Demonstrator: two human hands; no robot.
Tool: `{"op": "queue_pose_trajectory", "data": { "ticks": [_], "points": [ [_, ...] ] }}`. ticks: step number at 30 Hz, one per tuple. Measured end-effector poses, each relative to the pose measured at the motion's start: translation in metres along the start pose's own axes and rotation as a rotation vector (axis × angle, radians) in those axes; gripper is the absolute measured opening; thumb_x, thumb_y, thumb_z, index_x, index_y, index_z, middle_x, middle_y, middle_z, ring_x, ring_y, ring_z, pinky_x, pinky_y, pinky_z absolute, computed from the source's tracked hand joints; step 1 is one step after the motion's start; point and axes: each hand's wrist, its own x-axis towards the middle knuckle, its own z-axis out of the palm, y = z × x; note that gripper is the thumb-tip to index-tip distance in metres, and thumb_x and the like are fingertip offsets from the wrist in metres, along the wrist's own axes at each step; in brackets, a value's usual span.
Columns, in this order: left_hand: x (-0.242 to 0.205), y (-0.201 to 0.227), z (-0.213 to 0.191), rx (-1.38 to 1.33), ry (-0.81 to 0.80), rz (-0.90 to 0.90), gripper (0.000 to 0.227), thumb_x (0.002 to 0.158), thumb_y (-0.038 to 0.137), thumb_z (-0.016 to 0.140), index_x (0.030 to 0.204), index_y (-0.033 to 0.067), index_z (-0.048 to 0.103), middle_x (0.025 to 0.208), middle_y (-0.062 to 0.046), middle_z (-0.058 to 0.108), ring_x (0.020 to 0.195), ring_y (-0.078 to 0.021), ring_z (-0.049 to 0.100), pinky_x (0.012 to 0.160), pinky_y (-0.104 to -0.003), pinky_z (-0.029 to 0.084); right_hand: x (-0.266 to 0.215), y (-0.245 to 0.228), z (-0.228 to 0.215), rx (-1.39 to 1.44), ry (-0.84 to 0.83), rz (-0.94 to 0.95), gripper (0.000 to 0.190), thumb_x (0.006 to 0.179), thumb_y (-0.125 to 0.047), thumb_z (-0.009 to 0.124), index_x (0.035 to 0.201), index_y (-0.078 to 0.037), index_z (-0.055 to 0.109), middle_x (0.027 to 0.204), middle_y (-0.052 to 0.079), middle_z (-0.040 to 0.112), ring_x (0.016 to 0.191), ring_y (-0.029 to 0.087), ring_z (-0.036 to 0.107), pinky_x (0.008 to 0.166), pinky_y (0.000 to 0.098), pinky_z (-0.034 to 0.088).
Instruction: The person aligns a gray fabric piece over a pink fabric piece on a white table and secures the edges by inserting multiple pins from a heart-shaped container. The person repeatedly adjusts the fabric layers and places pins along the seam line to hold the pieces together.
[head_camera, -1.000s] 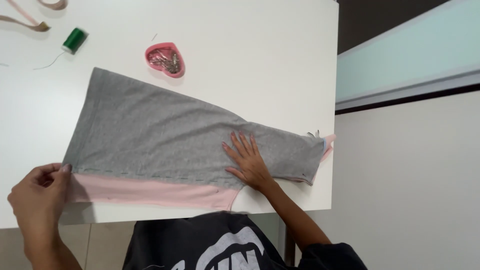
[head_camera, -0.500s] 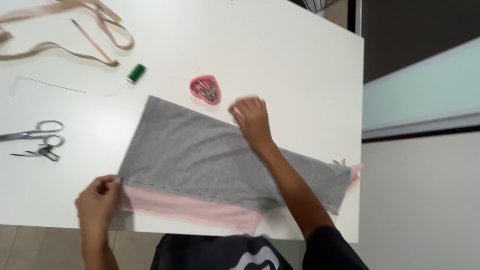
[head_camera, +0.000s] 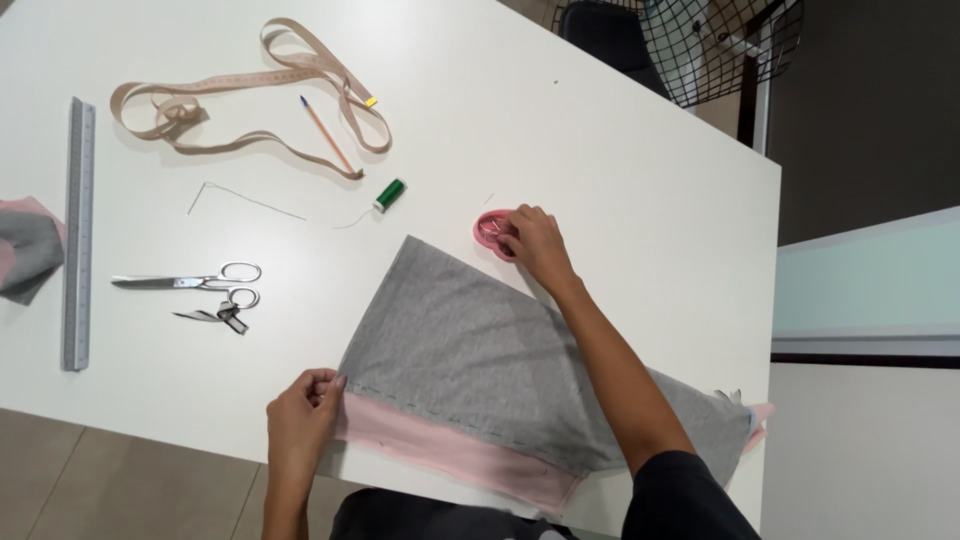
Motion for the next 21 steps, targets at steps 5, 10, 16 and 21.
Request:
{"op": "queue_pose_trajectory", "data": {
  "ticks": [5, 10, 16, 21],
  "points": [
    [0.004, 0.0, 0.001, -0.016, -0.011, -0.018, 0.027, 0.098, 0.036, 0.075, 0.111, 0.0153, 0.086, 0.093, 0.0, 0.084, 0.089, -0.016, 0.077, 0.087, -0.031, 0.056, 0.001, -0.008, -0.016, 0.338, 0.009, 0.112, 0.007, 0.105, -0.014, 0.065, 0.099, -0.011, 0.065, 0.1, 0.003, 0.071, 0.093, 0.022, 0.06, 0.082, 0.0357, 0.048],
    [0.005, 0.001, 0.001, -0.021, 0.021, -0.014, 0.026, 0.097, 0.035, 0.074, 0.108, 0.0159, 0.087, 0.087, 0.001, 0.081, 0.083, -0.015, 0.073, 0.082, -0.031, 0.053, 0.005, -0.022, -0.03, 0.432, -0.064, 0.231, 0.002, 0.102, -0.012, 0.067, 0.101, -0.011, 0.066, 0.097, 0.005, 0.077, 0.084, 0.018, 0.067, 0.074, 0.0317, 0.053],
    [-0.003, 0.002, 0.004, 0.011, 0.029, -0.037, 0.025, 0.097, 0.036, 0.075, 0.106, 0.016, 0.087, 0.09, -0.001, 0.084, 0.085, -0.0161, 0.075, 0.082, -0.032, 0.054, -0.007, -0.009, -0.023, 0.447, 0.032, 0.165, 0.022, 0.096, -0.006, 0.069, 0.114, -0.014, 0.079, 0.092, 0.004, 0.078, 0.082, 0.016, 0.068, 0.078, 0.031, 0.053],
    [-0.003, 0.004, 0.006, 0.027, 0.036, -0.043, 0.026, 0.098, 0.035, 0.073, 0.108, 0.0155, 0.088, 0.096, -0.003, 0.087, 0.093, -0.0173, 0.077, 0.086, -0.033, 0.056, -0.008, -0.008, -0.025, 0.497, 0.044, 0.238, 0.013, 0.096, -0.001, 0.072, 0.1, -0.008, 0.083, 0.095, 0.005, 0.082, 0.083, 0.014, 0.073, 0.075, 0.0295, 0.056]
  ]
}}
